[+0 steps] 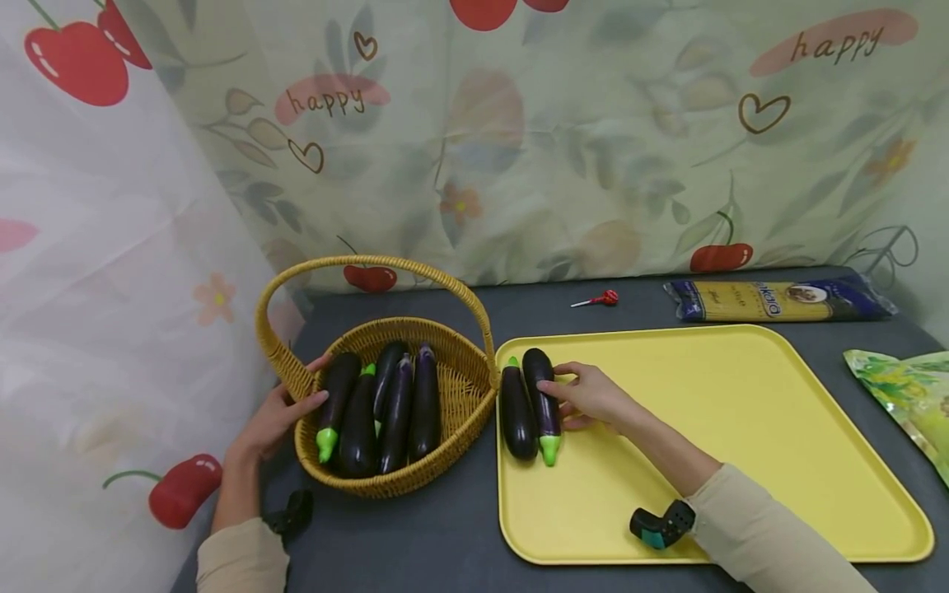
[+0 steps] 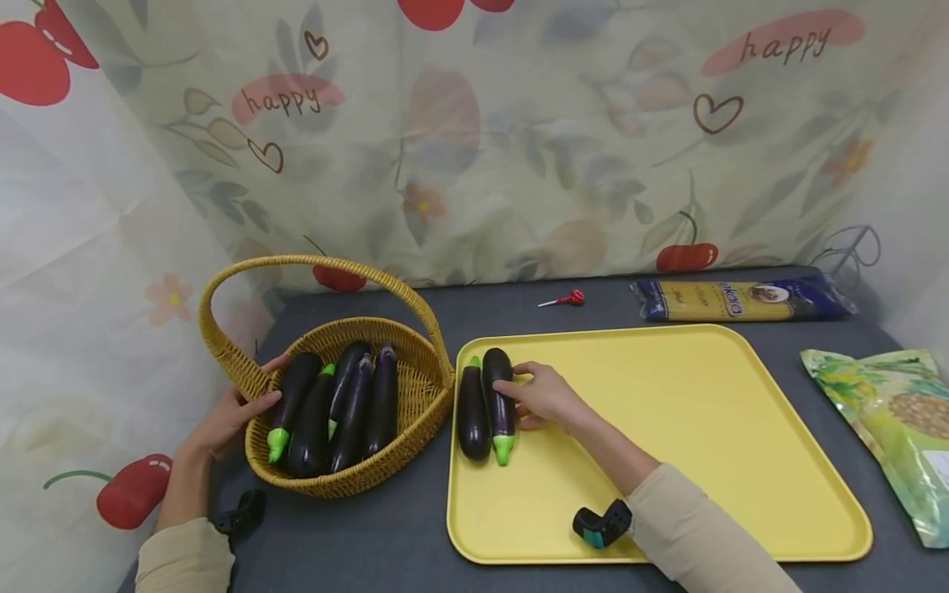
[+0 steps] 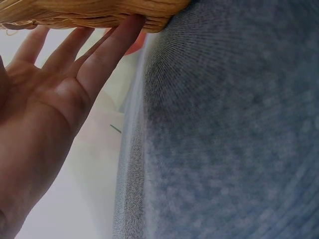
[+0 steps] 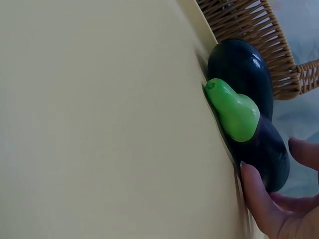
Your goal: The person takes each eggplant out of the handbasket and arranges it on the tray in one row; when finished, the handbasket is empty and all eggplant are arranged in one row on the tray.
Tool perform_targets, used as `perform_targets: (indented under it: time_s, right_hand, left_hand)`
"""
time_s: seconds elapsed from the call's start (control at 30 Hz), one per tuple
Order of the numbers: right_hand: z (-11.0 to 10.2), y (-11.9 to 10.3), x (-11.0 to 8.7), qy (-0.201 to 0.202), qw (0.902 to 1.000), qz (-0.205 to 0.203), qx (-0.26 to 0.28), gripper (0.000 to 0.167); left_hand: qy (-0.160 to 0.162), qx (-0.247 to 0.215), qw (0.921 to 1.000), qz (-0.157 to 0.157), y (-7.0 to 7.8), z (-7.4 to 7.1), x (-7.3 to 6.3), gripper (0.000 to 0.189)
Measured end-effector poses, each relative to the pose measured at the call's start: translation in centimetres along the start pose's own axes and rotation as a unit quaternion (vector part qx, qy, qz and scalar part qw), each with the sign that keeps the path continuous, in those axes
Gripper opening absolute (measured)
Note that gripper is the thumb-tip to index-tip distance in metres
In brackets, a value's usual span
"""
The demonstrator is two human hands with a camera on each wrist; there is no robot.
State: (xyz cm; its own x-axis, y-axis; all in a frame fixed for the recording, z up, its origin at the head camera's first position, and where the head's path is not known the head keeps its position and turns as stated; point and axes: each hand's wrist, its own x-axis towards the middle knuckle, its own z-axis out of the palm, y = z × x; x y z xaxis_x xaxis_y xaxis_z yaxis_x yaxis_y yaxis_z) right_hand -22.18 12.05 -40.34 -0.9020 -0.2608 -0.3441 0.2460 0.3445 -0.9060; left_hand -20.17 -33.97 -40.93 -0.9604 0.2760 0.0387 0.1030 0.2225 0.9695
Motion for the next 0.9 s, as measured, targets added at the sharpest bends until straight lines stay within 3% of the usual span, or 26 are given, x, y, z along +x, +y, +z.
perform_targets:
  time_s: [0.23, 0.5, 0.9]
  right_hand:
    - [0.04, 0.01, 0.22, 0.007, 1.0000, -0.002, -0.002, 0.061]
    - [0.20, 0.09, 0.26, -0.014, 0.9997, -0.012, 0.014, 0.061]
    - [-0.07, 0.16, 0.36, -0.003, 0.9996, -0.018, 0.019, 0.060]
  left_hand:
    - [0.003, 0.009, 0.9999, -0.004, 0.12, 0.05, -0.05, 0.060]
    - [0.001, 0.008, 0.9999, -0.009, 0.30, 0.17, -0.10, 0.061]
    - [0.002, 0.008, 0.9998, -0.015, 0.33, 0.27, -0.06, 0.061]
